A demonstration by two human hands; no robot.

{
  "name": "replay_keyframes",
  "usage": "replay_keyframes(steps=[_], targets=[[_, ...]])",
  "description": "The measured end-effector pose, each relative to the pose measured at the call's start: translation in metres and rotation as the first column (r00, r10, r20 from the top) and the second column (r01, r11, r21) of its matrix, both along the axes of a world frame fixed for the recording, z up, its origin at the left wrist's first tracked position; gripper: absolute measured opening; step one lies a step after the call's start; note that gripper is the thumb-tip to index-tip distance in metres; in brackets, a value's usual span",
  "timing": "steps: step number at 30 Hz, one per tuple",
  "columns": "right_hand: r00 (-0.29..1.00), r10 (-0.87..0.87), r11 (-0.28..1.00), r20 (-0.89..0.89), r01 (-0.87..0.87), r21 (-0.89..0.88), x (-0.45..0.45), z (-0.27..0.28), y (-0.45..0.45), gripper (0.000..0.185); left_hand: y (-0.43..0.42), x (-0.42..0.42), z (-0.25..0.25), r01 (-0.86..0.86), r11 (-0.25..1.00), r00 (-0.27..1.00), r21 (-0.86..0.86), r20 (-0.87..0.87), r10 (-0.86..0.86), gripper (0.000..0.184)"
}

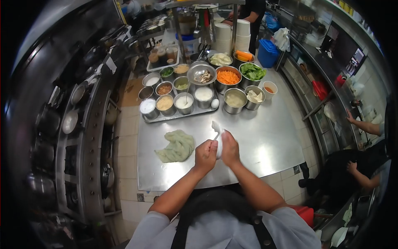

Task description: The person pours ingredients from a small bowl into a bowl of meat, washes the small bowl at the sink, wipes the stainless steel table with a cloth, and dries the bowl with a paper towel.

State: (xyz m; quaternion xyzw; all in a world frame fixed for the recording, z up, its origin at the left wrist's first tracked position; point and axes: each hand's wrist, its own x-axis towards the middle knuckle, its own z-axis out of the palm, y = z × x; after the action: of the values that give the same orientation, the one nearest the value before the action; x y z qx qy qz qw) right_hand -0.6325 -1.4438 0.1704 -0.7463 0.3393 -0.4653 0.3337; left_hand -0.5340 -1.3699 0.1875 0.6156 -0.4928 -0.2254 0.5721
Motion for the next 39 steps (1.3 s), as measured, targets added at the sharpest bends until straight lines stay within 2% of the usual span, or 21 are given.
replay_keyframes(steps=[1,2,4,6,7,8,9,10,14,18,20,21,25,27,28,30,31,32,34,36,39], targets=[[0.985,0.085,0.851,0.148,-0.149,0.503,-0.005,-0.006,-0.021,0.034,0.0,-0.003,-0.001,-0.035,0.998,0.998,-0.043,0.053,0.038,0.033],[0.945,0.08,0.455,0.317,-0.317,0.832,-0.005,0.005,-0.033,0.035,-0.002,-0.006,0.0,-0.066,0.994,0.992,-0.092,0.105,0.075,0.035],[0.902,-0.049,0.267,0.429,-0.402,0.876,-0.002,0.005,-0.037,0.039,-0.01,-0.014,-0.001,-0.159,0.982,0.981,-0.098,0.094,0.169,0.035],[0.95,-0.002,0.61,0.313,-0.247,0.753,0.004,-0.024,-0.041,0.041,-0.023,-0.015,-0.013,-0.264,0.959,0.959,-0.105,0.075,0.272,0.035],[0.994,0.016,0.807,0.106,-0.075,0.586,0.002,-0.021,-0.03,0.042,-0.034,-0.01,-0.03,-0.344,0.939,0.934,-0.001,-0.106,0.342,0.034],[0.994,0.023,0.805,0.108,-0.082,0.588,0.001,-0.017,-0.017,0.042,-0.042,-0.007,-0.031,-0.399,0.91,0.868,0.115,-0.274,0.415,0.033],[1.0,0.006,0.956,0.025,-0.013,0.291,-0.001,-0.012,-0.005,0.043,-0.05,-0.01,-0.033,-0.391,0.913,0.755,0.115,-0.528,0.39,0.035],[0.998,-0.038,0.999,-0.045,0.036,-0.041,-0.004,-0.009,0.004,0.046,-0.055,-0.01,-0.033,-0.397,0.91,0.753,0.119,-0.525,0.397,0.035],[0.975,0.019,0.955,-0.221,-0.083,-0.284,-0.026,-0.019,0.006,0.048,-0.063,-0.016,-0.032,-0.328,0.913,0.415,0.243,-0.831,0.371,0.035],[0.991,-0.069,0.998,0.111,0.069,0.005,-0.026,-0.031,0.0,0.049,-0.053,-0.027,-0.031,-0.29,0.935,0.367,0.204,-0.879,0.306,0.037],[0.976,-0.134,0.704,0.17,-0.027,0.71,-0.03,-0.023,-0.018,0.046,-0.042,-0.023,-0.029,-0.196,0.968,0.434,0.156,-0.872,0.228,0.036],[0.919,-0.21,0.58,0.334,-0.157,0.799,-0.032,-0.014,-0.026,0.042,-0.038,-0.02,-0.029,-0.09,0.991,0.496,0.103,-0.858,0.134,0.035],[0.955,0.015,0.619,0.298,-0.242,0.747,-0.038,-0.011,-0.043,0.039,-0.031,-0.016,-0.049,0.006,0.995,0.5,0.096,-0.862,0.08,0.044],[0.998,-0.02,0.924,-0.057,0.04,0.38,-0.042,0.024,-0.031,0.034,-0.037,-0.021,-0.062,-0.042,0.991,0.353,0.123,-0.926,0.13,0.057],[0.998,-0.008,0.928,-0.058,0.029,0.371,-0.043,0.028,-0.028,0.034,-0.033,-0.025,-0.049,-0.055,0.992,0.35,0.114,-0.928,0.126,0.057],[0.989,0.14,0.965,0.041,-0.127,-0.229,-0.045,0.027,-0.018,0.028,-0.012,-0.039,-0.015,0.303,0.95,-0.064,-0.082,-0.996,-0.066,0.072],[0.979,0.203,0.921,-0.011,-0.194,-0.337,-0.045,0.026,-0.018,0.018,-0.012,-0.032,-0.021,0.218,0.929,-0.416,-0.299,-0.89,-0.189,0.083],[0.977,0.212,0.921,-0.018,-0.206,-0.332,-0.047,0.022,-0.014,0.018,-0.008,-0.028,-0.029,0.206,0.933,-0.422,-0.296,-0.887,-0.189,0.083],[0.998,0.057,0.977,-0.021,-0.06,-0.205,-0.049,0.021,-0.015,0.019,-0.009,-0.013,-0.03,0.264,0.94,-0.028,-0.216,-0.976,-0.216,0.088],[0.945,0.121,0.977,0.303,-0.167,0.131,-0.053,0.033,-0.027,0.027,-0.003,-0.003,-0.031,0.279,0.933,0.016,-0.228,-0.97,-0.242,0.09],[0.994,0.11,0.989,-0.005,-0.11,-0.094,-0.058,0.069,-0.036,0.028,-0.001,0.002,-0.035,0.302,0.921,0.007,-0.247,-0.965,-0.261,0.09]])
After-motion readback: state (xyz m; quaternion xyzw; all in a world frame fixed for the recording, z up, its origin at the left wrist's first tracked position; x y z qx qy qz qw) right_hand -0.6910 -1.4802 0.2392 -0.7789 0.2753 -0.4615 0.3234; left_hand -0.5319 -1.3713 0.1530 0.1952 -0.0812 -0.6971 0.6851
